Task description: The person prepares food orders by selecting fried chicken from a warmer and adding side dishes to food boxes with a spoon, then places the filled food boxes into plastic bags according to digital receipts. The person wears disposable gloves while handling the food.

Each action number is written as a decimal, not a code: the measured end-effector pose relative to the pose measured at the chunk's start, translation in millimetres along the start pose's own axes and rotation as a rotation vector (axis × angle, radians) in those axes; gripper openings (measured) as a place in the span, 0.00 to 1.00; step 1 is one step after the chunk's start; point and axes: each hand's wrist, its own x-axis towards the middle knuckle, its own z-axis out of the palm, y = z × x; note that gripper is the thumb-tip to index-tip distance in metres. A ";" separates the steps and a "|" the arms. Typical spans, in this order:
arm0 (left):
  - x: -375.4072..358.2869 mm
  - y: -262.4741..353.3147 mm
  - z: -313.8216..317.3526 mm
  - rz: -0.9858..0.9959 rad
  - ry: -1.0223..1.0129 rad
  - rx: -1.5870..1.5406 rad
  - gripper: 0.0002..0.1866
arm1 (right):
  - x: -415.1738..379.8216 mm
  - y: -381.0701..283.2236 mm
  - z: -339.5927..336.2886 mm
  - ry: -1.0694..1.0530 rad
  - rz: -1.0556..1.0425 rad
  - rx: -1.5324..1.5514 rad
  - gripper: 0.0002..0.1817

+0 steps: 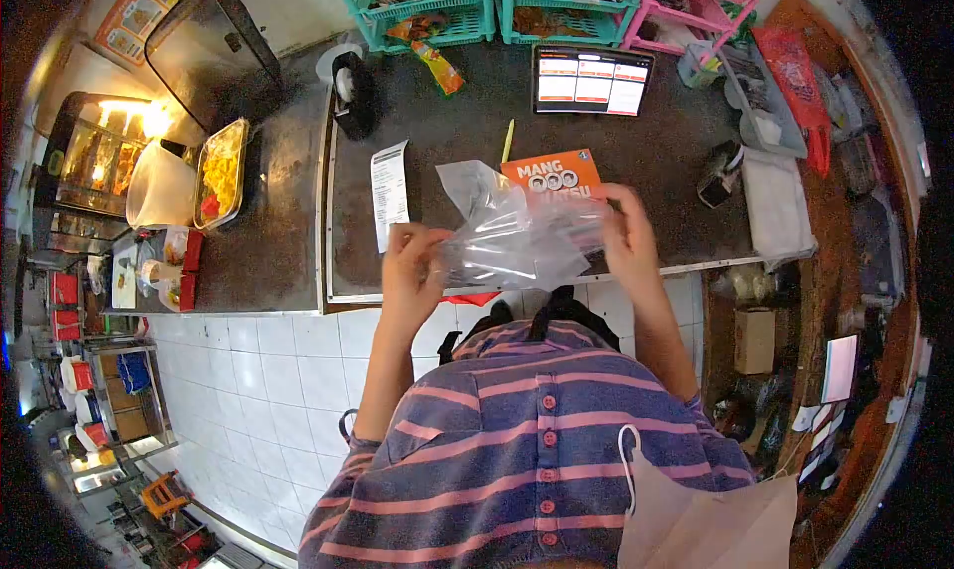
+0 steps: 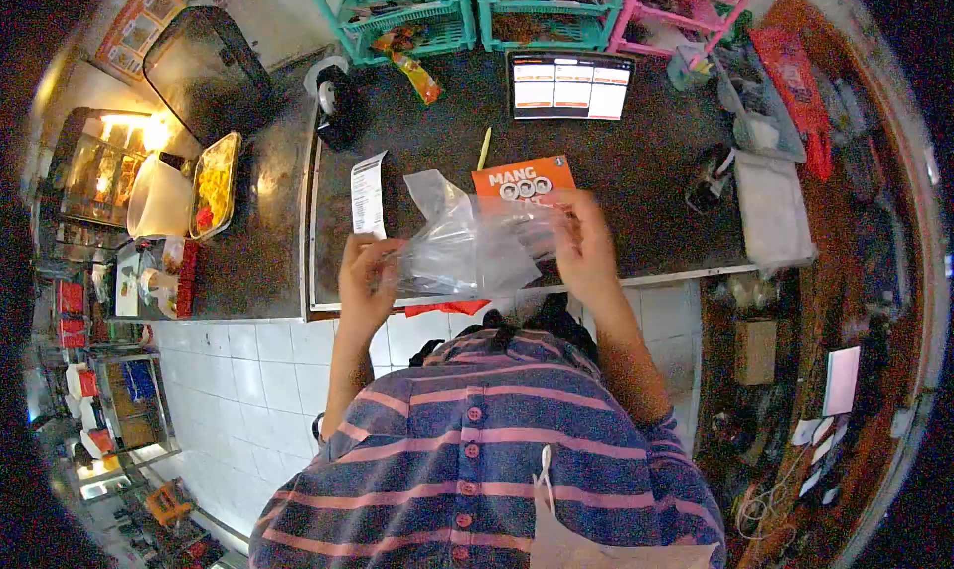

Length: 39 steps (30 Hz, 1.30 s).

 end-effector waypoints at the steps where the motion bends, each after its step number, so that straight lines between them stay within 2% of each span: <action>1: 1.7 -8.2 13.9 0.048 -0.009 -0.089 0.08 | -4.9 7.0 11.7 -0.080 -0.039 0.003 0.08; 2: 2.3 -6.7 26.3 0.094 -0.017 -0.178 0.07 | -10.0 10.1 23.3 -0.162 -0.077 0.007 0.10; 3: -1.3 1.1 38.8 -0.085 -0.055 -0.358 0.06 | -26.0 5.1 33.8 -0.296 0.282 0.217 0.11; 5: -8.1 -6.4 60.2 -0.119 -0.229 -0.453 0.13 | -39.3 -10.4 54.6 -0.221 0.116 0.077 0.07; 8: 0.2 -23.5 34.1 -0.009 -0.144 -0.162 0.15 | -38.3 -6.6 37.5 -0.268 -0.017 -0.089 0.08; 9: 8.5 -32.6 20.3 -0.162 -0.003 -0.207 0.14 | -35.7 11.5 22.7 -0.336 0.046 -0.162 0.10; 10: 9.4 -42.1 12.7 -0.168 0.043 -0.282 0.16 | -36.1 16.0 17.0 -0.235 0.004 -0.029 0.15; 13: 6.5 -47.5 -1.8 -0.275 0.242 -0.416 0.10 | -24.0 7.2 -7.5 -0.020 0.040 -0.113 0.16; 15: 5.1 -47.6 3.8 -0.230 0.329 -0.391 0.08 | -18.5 7.3 -13.0 0.183 0.118 -0.056 0.17; 16: 5.2 -45.8 9.2 -0.205 0.371 -0.381 0.08 | -16.5 8.7 -13.1 0.234 0.081 -0.087 0.17; 17: 5.8 -36.4 14.8 -0.193 0.298 -0.264 0.09 | -14.3 10.7 -12.8 0.284 0.044 -0.117 0.18; 18: 1.1 -43.1 25.5 -0.311 0.218 -0.405 0.08 | -12.4 11.8 -13.0 0.331 0.005 -0.147 0.18; 19: -4.4 -49.5 37.0 -0.431 0.135 -0.545 0.08 | -12.1 6.3 -6.5 0.311 0.014 -0.116 0.17; 21: -1.8 -10.7 55.0 -0.504 -0.114 -0.506 0.09 | -18.0 -15.4 25.2 0.276 0.038 -0.055 0.15; 22: -8.8 -8.0 74.8 -0.467 -0.127 -0.555 0.09 | -33.0 -1.6 50.8 0.149 0.024 0.036 0.10; 23: -17.6 -12.7 94.2 -0.429 -0.140 -0.605 0.09 | -41.2 1.7 60.2 0.027 -0.117 0.009 0.08; 24: -25.6 -28.6 112.1 -0.582 -0.070 -0.842 0.09 | -49.3 4.9 69.5 -0.095 -0.259 0.001 0.06; 25: -24.4 -24.5 113.7 -0.651 -0.097 -0.973 0.08 | -47.5 -4.5 66.8 -0.214 -0.526 -0.127 0.07; 28: -24.8 -14.7 97.0 -0.786 -0.248 -1.191 0.07 | -37.3 -9.1 68.3 -0.410 -0.724 -0.032 0.03; 31: -19.6 -5.3 91.4 -0.829 -0.299 -1.223 0.05 | -23.4 -9.9 76.0 -0.580 -0.914 0.078 0.04; 32: -17.7 -3.0 90.3 -0.835 -0.268 -1.218 0.05 | -12.8 -8.8 67.9 -0.467 -0.788 0.078 0.05; 34: -15.2 2.0 75.5 -0.850 -0.076 -1.147 0.05 | 27.0 -1.2 29.5 -0.658 -0.288 -1.073 0.09; 35: -11.7 -0.6 65.2 -0.849 0.067 -1.087 0.05 | 41.4 36.8 3.3 0.143 -0.457 -0.552 0.06; 36: -7.3 -16.8 55.7 -0.821 0.208 -1.021 0.06 | 56.1 34.1 -15.8 0.316 -0.274 -0.193 0.12; 37: -3.0 -32.9 46.2 -0.792 0.343 -0.941 0.07 | 61.9 33.8 -37.3 0.192 -0.437 -0.442 0.18; 38: -15.3 -81.1 32.9 -0.631 0.344 -0.740 0.07 | 63.8 32.0 -47.1 0.169 -0.545 -0.516 0.21; 39: -24.1 -119.0 23.8 -0.464 0.343 -0.539 0.08 | 64.3 24.9 -50.9 0.091 -0.459 -0.534 0.16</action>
